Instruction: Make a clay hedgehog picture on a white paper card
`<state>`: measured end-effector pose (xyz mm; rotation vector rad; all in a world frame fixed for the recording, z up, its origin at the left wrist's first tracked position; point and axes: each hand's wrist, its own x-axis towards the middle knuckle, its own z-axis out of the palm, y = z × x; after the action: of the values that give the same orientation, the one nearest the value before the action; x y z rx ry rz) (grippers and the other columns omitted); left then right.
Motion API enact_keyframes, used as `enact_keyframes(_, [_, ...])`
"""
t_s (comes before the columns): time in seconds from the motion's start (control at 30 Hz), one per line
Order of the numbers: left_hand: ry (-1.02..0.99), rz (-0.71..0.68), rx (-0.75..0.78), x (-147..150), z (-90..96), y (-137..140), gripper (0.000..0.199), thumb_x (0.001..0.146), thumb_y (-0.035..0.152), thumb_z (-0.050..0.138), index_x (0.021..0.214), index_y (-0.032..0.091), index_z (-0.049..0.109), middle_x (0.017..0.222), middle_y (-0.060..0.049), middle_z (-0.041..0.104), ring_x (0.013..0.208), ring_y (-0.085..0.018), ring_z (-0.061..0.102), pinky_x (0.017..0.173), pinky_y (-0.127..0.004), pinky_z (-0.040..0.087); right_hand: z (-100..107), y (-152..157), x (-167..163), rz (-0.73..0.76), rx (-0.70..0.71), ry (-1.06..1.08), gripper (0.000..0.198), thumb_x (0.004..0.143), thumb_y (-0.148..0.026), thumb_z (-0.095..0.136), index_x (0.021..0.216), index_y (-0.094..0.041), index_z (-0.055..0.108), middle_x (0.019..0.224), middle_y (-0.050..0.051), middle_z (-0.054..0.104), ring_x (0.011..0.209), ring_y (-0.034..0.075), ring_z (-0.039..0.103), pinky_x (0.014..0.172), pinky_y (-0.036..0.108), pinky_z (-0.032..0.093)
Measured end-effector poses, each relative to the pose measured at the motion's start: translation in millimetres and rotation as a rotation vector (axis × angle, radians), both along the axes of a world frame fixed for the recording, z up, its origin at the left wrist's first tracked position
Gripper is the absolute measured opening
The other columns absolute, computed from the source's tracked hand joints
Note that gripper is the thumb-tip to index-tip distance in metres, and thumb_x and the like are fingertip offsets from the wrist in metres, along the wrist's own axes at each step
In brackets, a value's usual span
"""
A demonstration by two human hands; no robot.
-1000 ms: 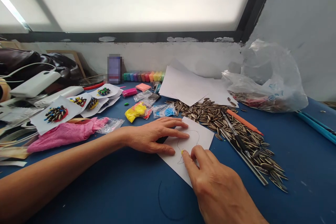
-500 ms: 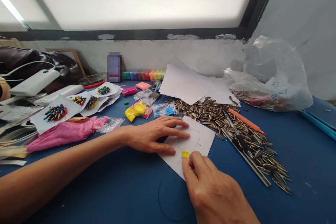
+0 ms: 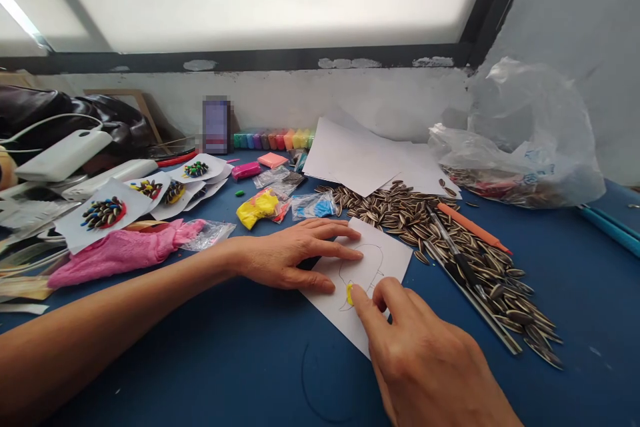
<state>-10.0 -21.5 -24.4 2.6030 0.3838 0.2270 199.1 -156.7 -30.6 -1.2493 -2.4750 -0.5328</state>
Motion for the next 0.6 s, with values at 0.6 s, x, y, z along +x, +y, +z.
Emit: enact_keyframes(0.6, [0.031,-0.007,0.023,-0.9,-1.2,0.7,0.054,0.092,0.044,0.059,0.142,0.025,0.050,0.155,-0.007,0.037,0.146,-0.024,0.028,0.120,-0.040,0.021,3.5,5.3,3.1,-0.010,-0.128,0.074,0.036,0.089,-0.010,0.038,0.115,-0.019,0.061,0.081,0.004,0.065,0.055,0.014,0.066,0.043,0.023,0.052])
